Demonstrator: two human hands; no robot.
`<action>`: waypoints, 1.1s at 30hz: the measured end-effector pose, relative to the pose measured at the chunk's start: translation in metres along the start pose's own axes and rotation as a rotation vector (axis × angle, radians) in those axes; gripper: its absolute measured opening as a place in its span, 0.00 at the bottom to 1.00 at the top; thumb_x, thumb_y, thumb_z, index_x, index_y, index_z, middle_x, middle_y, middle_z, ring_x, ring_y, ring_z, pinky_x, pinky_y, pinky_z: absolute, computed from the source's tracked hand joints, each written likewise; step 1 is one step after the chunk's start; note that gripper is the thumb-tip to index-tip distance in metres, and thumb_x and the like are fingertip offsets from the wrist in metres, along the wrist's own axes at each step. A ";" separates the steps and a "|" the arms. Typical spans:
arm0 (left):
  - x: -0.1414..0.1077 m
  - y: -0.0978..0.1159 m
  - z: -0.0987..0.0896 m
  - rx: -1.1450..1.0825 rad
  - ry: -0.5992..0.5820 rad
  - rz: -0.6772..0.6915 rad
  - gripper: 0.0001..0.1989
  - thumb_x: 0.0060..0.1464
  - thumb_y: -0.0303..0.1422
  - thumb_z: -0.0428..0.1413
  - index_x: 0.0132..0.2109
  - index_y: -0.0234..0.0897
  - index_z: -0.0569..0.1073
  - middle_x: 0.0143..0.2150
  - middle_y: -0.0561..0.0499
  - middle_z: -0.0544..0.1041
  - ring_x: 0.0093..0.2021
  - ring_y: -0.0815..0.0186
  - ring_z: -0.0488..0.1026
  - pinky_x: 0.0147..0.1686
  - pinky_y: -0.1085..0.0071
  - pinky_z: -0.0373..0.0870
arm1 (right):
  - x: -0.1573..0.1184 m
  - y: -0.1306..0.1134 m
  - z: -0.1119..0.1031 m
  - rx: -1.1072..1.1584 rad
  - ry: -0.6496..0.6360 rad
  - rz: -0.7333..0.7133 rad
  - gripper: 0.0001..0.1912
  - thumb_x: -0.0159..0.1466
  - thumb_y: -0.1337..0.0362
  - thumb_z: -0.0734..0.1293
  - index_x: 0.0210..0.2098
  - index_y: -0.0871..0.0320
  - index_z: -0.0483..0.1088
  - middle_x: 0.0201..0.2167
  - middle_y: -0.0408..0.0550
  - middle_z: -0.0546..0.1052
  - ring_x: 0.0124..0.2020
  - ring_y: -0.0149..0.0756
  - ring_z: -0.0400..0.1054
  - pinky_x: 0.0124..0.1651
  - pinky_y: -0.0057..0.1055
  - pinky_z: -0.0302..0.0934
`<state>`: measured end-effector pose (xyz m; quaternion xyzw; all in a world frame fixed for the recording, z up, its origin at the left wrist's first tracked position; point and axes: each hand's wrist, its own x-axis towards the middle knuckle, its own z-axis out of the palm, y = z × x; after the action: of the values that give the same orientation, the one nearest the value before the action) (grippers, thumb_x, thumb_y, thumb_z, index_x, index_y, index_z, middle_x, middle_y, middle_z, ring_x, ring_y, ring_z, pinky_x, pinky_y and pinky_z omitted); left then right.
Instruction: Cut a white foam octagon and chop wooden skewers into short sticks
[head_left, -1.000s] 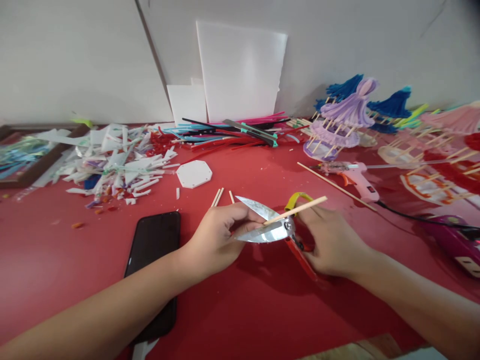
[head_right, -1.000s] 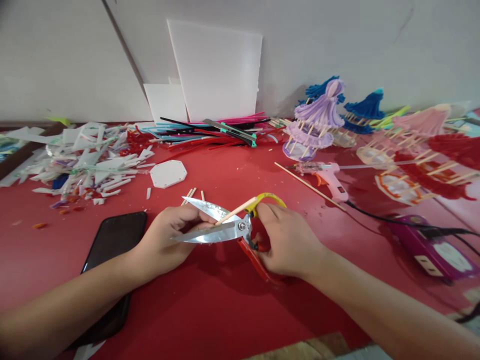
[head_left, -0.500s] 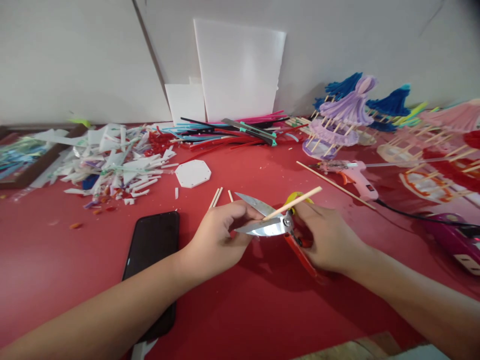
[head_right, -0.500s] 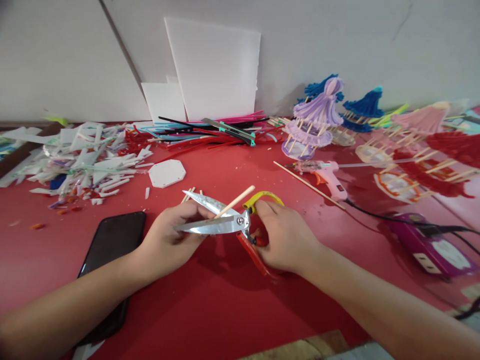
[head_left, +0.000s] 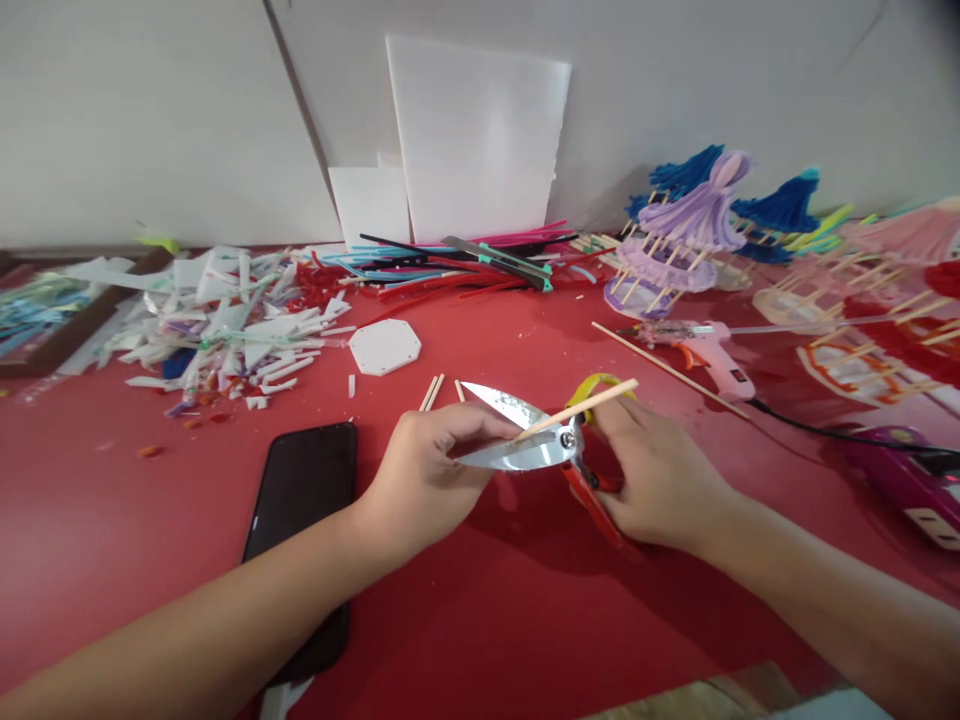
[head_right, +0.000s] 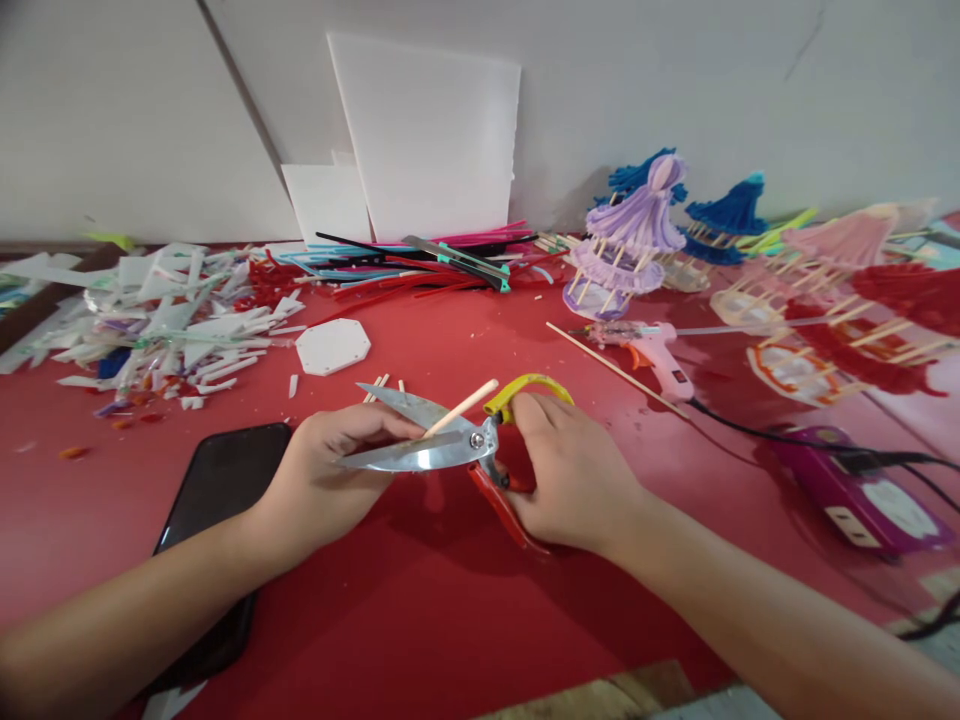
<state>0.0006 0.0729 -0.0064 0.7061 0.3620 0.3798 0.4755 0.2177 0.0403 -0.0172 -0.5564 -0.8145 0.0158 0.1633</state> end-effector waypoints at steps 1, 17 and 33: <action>0.001 0.001 0.001 -0.026 -0.003 -0.022 0.11 0.45 0.19 0.54 0.32 0.34 0.79 0.29 0.52 0.81 0.29 0.69 0.77 0.27 0.79 0.71 | 0.000 0.000 0.000 0.007 -0.002 0.001 0.10 0.56 0.59 0.60 0.36 0.56 0.58 0.30 0.52 0.71 0.30 0.43 0.67 0.30 0.36 0.59; 0.002 0.003 0.000 -0.045 -0.045 -0.057 0.14 0.43 0.16 0.51 0.32 0.35 0.78 0.28 0.54 0.80 0.26 0.74 0.75 0.26 0.82 0.68 | -0.002 0.004 0.003 0.000 0.016 -0.021 0.10 0.57 0.57 0.59 0.34 0.56 0.59 0.25 0.50 0.71 0.25 0.42 0.66 0.26 0.34 0.55; -0.002 0.003 -0.001 -0.013 -0.115 -0.005 0.06 0.55 0.27 0.56 0.33 0.32 0.78 0.28 0.50 0.79 0.28 0.73 0.74 0.27 0.81 0.68 | -0.005 0.010 0.005 0.047 0.045 -0.101 0.09 0.56 0.59 0.61 0.34 0.56 0.61 0.28 0.52 0.73 0.27 0.43 0.68 0.28 0.36 0.60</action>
<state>-0.0005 0.0711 -0.0036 0.7229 0.3332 0.3397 0.5010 0.2270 0.0404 -0.0253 -0.5108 -0.8372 0.0141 0.1951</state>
